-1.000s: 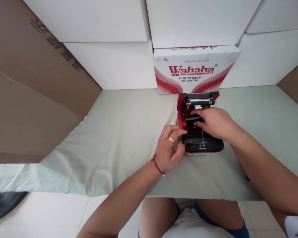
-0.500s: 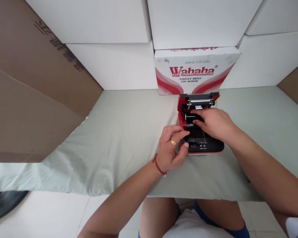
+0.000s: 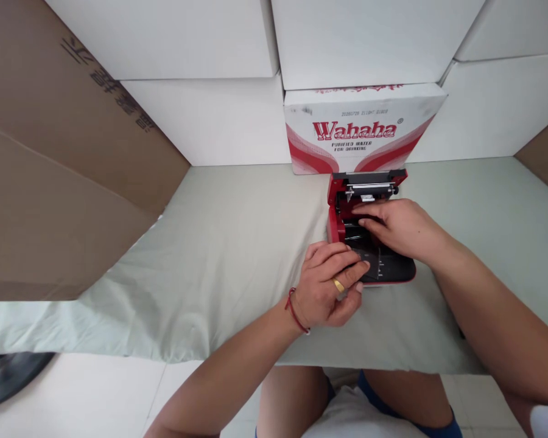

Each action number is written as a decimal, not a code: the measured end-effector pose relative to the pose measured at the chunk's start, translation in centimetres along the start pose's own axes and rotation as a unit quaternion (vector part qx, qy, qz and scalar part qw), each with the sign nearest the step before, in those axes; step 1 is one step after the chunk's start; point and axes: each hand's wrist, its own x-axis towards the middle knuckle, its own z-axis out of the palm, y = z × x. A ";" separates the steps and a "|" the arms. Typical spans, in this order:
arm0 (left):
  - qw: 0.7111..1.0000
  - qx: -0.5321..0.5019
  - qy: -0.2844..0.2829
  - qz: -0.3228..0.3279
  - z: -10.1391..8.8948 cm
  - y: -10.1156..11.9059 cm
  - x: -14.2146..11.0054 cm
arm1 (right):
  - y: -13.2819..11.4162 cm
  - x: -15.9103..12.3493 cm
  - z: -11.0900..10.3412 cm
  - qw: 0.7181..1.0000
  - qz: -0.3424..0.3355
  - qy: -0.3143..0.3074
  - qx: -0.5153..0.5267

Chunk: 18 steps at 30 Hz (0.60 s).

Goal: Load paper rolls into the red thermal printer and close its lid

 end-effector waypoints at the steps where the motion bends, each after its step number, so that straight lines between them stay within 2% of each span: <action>1: 1.000 0.003 -0.002 0.002 -0.1 0.1 0.0 | 0.3 -0.2 -0.1 0.999 -0.014 0.006 0.030; 5: 1.000 0.022 -0.002 0.015 -0.2 0.3 0.3 | 0.6 -2.5 -1.4 0.989 -0.061 0.056 0.120; 8: 0.999 0.031 -0.004 0.034 -0.2 0.6 0.3 | 0.5 -5.8 -1.9 0.973 -0.169 0.090 0.129; 11: 0.998 0.029 -0.016 0.059 -0.1 0.9 0.2 | 0.9 -9.3 -0.8 0.958 -0.254 0.073 0.115; 14: 0.997 0.039 -0.010 0.062 0.0 1.1 0.1 | 1.9 -11.6 0.7 0.960 -0.253 0.078 0.086; 18: 0.997 0.063 0.005 0.040 0.1 1.2 0.2 | 3.2 -12.5 1.5 0.959 -0.249 0.108 0.076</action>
